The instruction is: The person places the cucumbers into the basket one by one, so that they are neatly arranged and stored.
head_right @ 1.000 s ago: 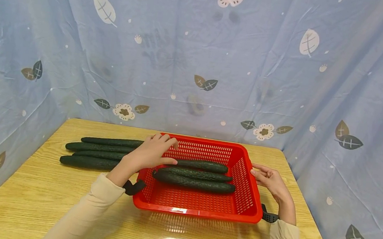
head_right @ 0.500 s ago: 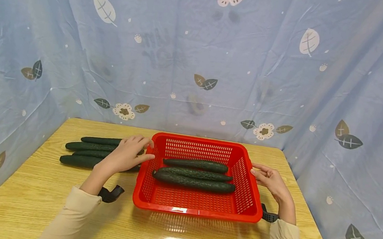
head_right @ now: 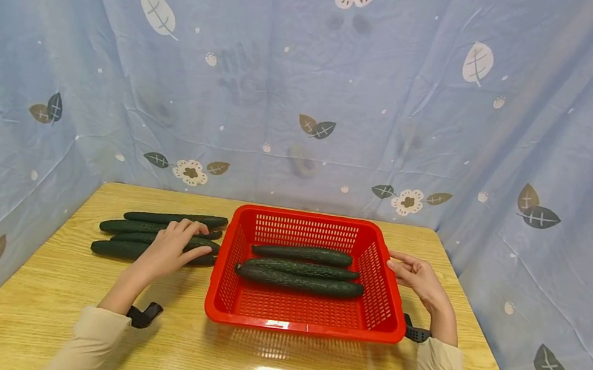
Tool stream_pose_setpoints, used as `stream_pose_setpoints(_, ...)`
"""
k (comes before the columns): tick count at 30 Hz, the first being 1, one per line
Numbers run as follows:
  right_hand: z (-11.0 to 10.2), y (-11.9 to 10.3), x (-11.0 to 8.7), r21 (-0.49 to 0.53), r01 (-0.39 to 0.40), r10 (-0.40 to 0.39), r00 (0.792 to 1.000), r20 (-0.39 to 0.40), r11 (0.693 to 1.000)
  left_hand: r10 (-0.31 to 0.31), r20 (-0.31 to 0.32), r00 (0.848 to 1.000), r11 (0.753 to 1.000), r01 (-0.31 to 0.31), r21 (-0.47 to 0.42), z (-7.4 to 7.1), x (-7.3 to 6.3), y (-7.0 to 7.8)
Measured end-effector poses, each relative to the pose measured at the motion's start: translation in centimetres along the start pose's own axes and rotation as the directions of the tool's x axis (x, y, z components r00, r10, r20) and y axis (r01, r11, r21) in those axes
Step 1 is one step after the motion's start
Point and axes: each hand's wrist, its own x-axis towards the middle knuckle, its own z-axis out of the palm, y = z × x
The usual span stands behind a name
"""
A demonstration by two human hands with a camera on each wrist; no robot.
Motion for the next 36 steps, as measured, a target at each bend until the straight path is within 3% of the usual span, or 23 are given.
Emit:
stream_pose_setpoints(10,0.1,0.1,0.2,0.028,0.006,-0.006,1.000,0.004,1.000,-0.091,0.044,0.995,0.996,0.091,0.002,0.6,-1.9,-4.6)
stream_pose_setpoints(20,0.1,0.2,0.5,0.028,-0.001,0.001,1.000,0.005,1.000,-0.169,0.056,0.984,0.986,0.169,0.004,0.6,-3.1,-7.9)
stream_pose_setpoints(36,0.0,-0.1,0.1,-0.016,-0.017,0.017,1.000,-0.002,1.000,-0.131,0.060,0.990,0.991,0.128,0.038,1.0,-3.8,-9.7)
